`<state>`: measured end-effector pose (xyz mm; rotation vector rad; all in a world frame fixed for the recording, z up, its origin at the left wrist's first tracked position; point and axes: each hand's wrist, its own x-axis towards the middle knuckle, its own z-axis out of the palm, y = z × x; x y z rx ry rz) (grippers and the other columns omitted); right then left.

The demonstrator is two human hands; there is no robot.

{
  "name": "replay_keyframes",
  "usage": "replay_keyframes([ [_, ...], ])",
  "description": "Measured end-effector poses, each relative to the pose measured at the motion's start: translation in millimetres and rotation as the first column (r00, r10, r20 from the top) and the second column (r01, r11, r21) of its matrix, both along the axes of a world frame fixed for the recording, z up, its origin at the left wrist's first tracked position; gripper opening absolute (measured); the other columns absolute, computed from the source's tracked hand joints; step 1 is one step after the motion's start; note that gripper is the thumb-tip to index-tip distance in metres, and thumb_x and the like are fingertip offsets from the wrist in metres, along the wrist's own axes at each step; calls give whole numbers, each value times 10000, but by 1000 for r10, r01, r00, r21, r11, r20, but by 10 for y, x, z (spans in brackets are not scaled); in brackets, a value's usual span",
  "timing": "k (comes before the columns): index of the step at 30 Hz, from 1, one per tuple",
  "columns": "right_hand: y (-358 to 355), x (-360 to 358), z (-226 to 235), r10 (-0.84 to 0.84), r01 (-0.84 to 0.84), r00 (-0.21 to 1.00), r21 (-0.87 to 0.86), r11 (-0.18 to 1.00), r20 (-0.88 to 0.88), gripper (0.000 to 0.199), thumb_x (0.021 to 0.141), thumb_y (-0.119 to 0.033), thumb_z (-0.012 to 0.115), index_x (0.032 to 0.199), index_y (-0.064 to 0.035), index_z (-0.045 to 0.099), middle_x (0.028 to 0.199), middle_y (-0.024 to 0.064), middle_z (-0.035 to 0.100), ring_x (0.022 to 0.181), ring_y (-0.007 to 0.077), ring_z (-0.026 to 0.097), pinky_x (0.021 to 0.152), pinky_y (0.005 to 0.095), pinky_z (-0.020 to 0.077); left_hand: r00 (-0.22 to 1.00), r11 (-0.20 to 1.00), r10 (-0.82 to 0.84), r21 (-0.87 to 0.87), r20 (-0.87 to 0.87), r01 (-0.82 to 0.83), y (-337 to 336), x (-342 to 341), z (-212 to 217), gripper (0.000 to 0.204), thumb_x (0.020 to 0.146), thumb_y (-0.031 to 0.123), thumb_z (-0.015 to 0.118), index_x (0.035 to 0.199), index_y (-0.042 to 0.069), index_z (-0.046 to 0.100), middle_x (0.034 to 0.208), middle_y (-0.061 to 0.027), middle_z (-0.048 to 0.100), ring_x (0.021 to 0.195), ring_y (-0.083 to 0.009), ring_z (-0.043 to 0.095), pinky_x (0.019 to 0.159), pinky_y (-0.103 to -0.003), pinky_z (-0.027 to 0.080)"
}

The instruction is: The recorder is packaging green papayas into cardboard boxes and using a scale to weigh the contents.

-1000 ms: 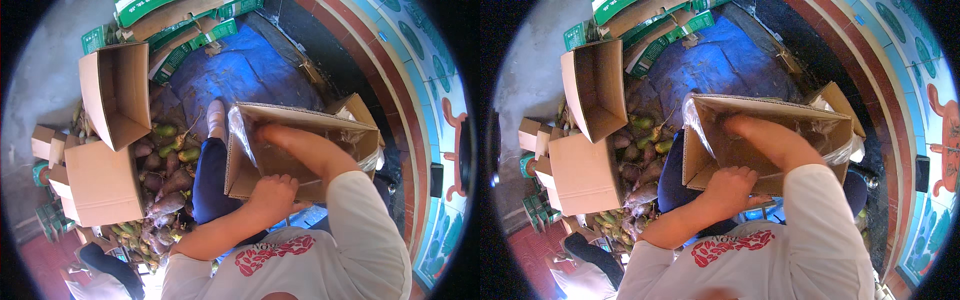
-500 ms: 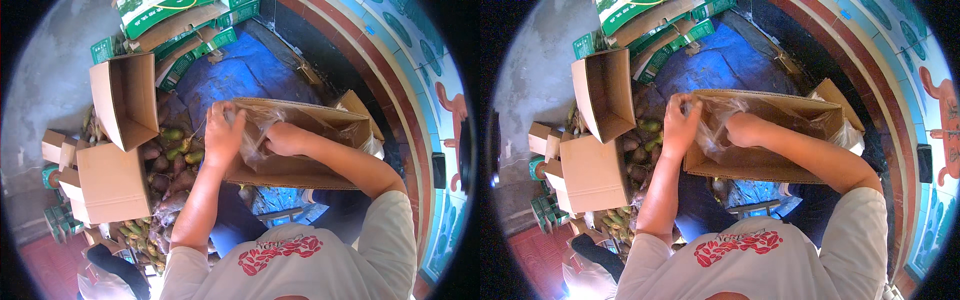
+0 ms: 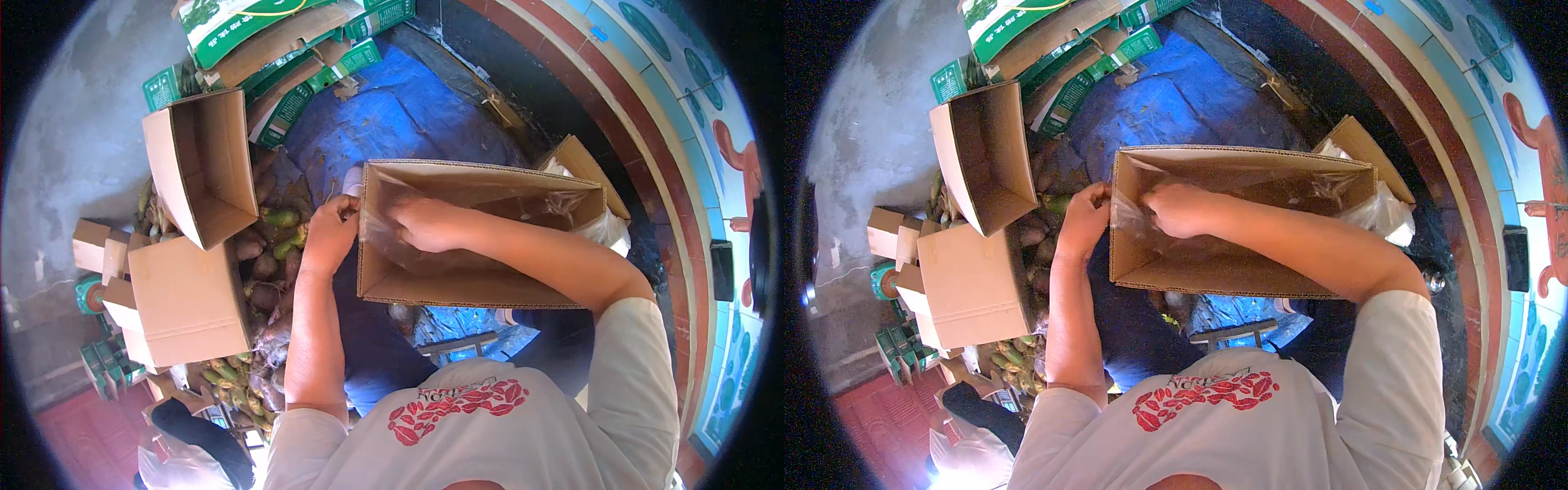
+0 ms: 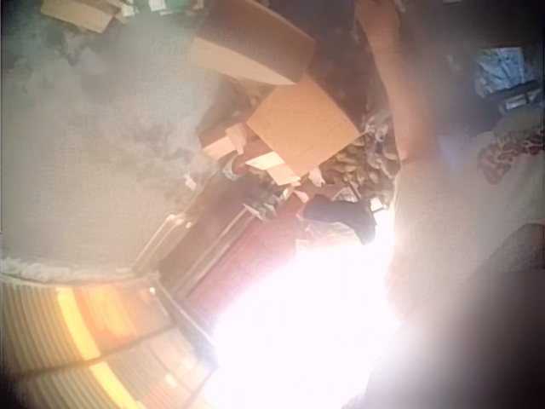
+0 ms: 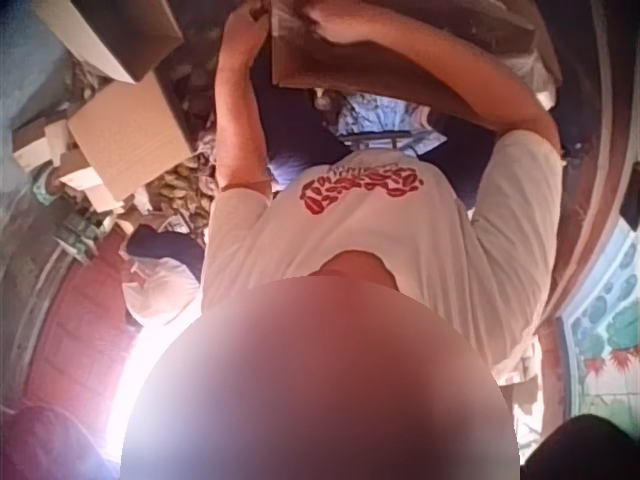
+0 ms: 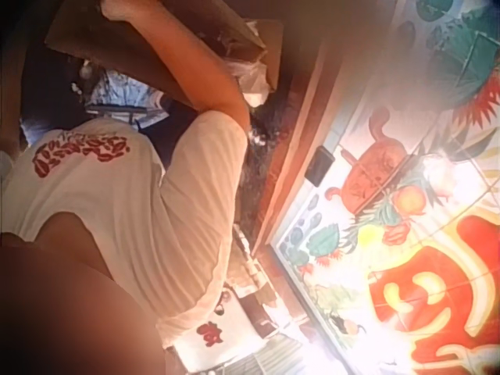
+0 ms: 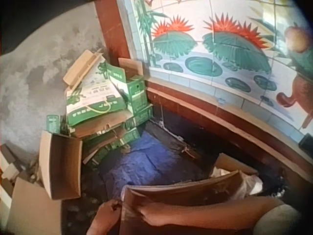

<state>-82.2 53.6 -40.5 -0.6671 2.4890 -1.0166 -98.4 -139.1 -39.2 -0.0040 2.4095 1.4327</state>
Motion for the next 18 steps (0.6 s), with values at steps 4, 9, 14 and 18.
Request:
replay_keyframes([
  [4, -87, -198, -359, -9, -15, 970, 95, 995, 241, 360, 768, -132, 540, 1105, -26, 471, 1048, 227, 552, 984, 376, 527, 834, 456, 404, 984, 976, -97, -208, -150, 65, 13, 33, 90, 169, 750, 36, 482, 866, -36, 581, 798, -173, 607, 753, -311, 575, 696, -330, 445],
  [9, 83, -69, -68, 81, -106, 974, 107, 989, 213, 449, 767, -141, 507, 1177, 13, 411, 1067, 256, 537, 987, 391, 523, 836, 447, 417, 636, 849, -24, -351, -772, -394, 229, 183, 532, 117, 676, -33, 489, 775, 5, 537, 827, -149, 565, 777, -319, 539, 717, -381, 436],
  [14, 476, 115, 281, 9, -31, 985, 124, 992, 174, 363, 781, -164, 485, 1098, 13, 481, 1043, 266, 544, 973, 373, 538, 830, 432, 425, 609, 849, -521, -436, -598, 299, 749, 448, 762, 223, 694, 90, 620, 895, 7, 568, 950, -160, 581, 923, -314, 543, 837, -398, 418],
  [18, 700, 388, 64, 283, -509, 812, 383, 771, 510, 326, 767, -144, 481, 1038, 22, 554, 962, 227, 592, 878, 358, 581, 773, 447, 449, 574, 609, -769, -597, -281, 522, 777, 635, 465, 446, 744, 388, 598, 968, 2, 586, 959, -169, 585, 976, -303, 525, 953, -426, 330],
])
